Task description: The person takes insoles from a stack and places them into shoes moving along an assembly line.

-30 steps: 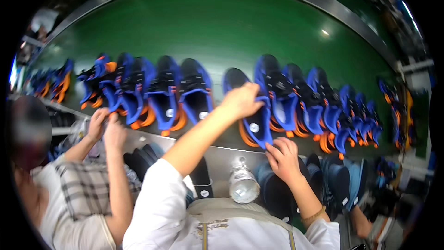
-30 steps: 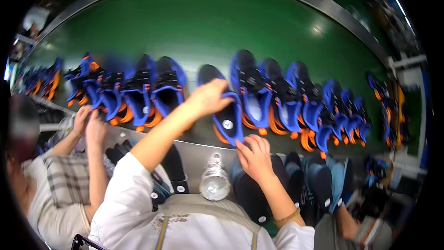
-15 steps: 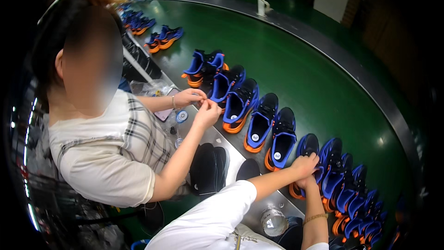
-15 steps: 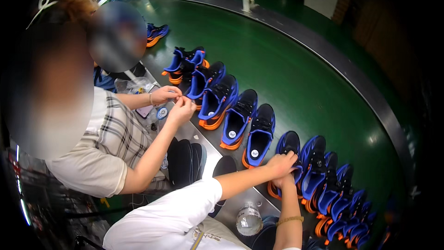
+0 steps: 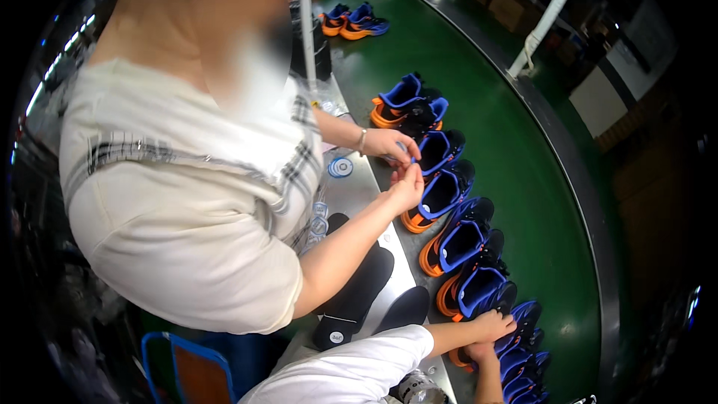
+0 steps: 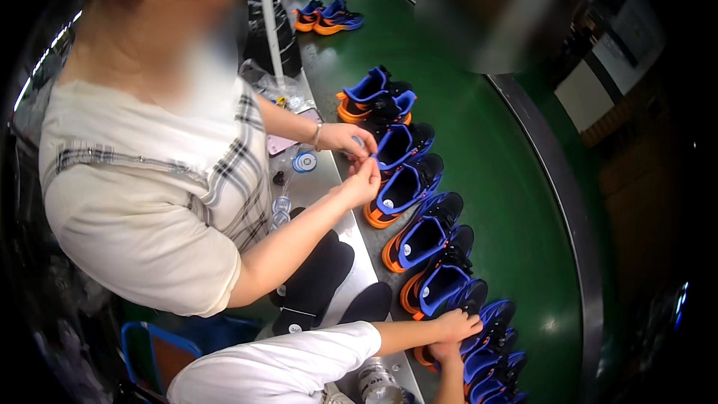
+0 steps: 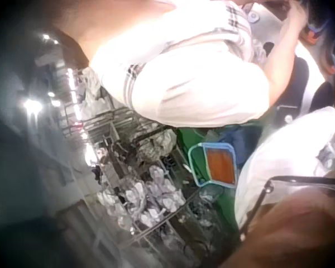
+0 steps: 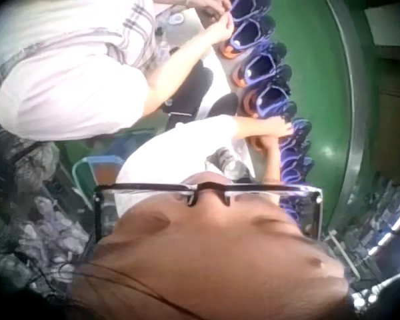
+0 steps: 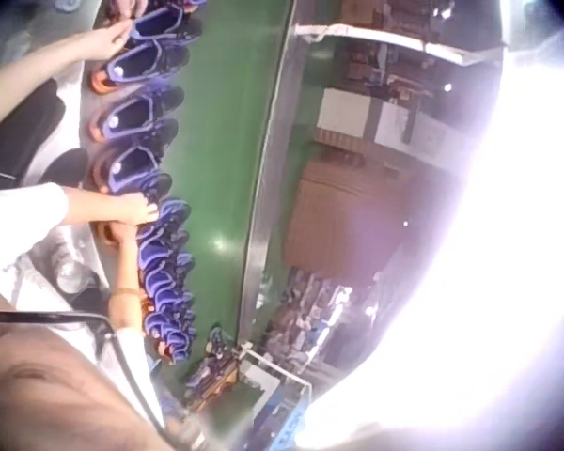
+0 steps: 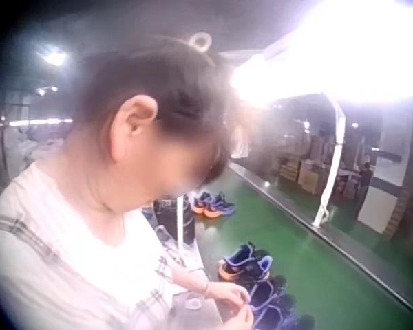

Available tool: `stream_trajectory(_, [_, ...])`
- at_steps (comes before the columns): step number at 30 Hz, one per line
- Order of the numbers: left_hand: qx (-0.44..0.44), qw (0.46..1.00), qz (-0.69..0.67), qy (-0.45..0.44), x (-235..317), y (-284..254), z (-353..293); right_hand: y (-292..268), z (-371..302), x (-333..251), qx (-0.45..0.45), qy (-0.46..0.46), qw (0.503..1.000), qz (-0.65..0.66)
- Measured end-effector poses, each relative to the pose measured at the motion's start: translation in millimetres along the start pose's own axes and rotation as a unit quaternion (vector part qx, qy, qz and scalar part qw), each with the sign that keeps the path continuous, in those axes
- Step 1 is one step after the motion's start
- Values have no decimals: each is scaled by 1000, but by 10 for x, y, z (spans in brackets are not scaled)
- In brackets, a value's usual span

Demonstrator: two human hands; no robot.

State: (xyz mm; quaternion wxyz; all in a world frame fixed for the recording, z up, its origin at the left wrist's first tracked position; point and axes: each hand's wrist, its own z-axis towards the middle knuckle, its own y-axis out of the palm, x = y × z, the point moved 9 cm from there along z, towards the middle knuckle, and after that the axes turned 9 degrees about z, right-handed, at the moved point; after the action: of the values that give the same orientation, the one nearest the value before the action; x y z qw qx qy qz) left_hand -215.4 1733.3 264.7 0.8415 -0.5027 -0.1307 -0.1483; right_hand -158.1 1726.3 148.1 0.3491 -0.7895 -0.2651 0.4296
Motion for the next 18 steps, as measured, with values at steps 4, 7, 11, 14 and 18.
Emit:
stream_trajectory(4, [-18,1000,3,24,-9,18,-59,12,10,-8,-113,108,987,47])
stream_trajectory(7, [20,998,52,25,-20,41,-86,-120,-133,-537,-213,274,931,115])
stream_trajectory(11, [30,999,17,4,77,-103,11,-78,-378,-210,-85,155,964,198])
stream_trajectory(14, [-15,1000,-23,5,19,67,-62,-60,-372,-443,-131,291,920,228])
stream_trajectory(18, [-1,1000,22,-16,-26,125,-118,-30,-225,-534,-112,298,928,193])
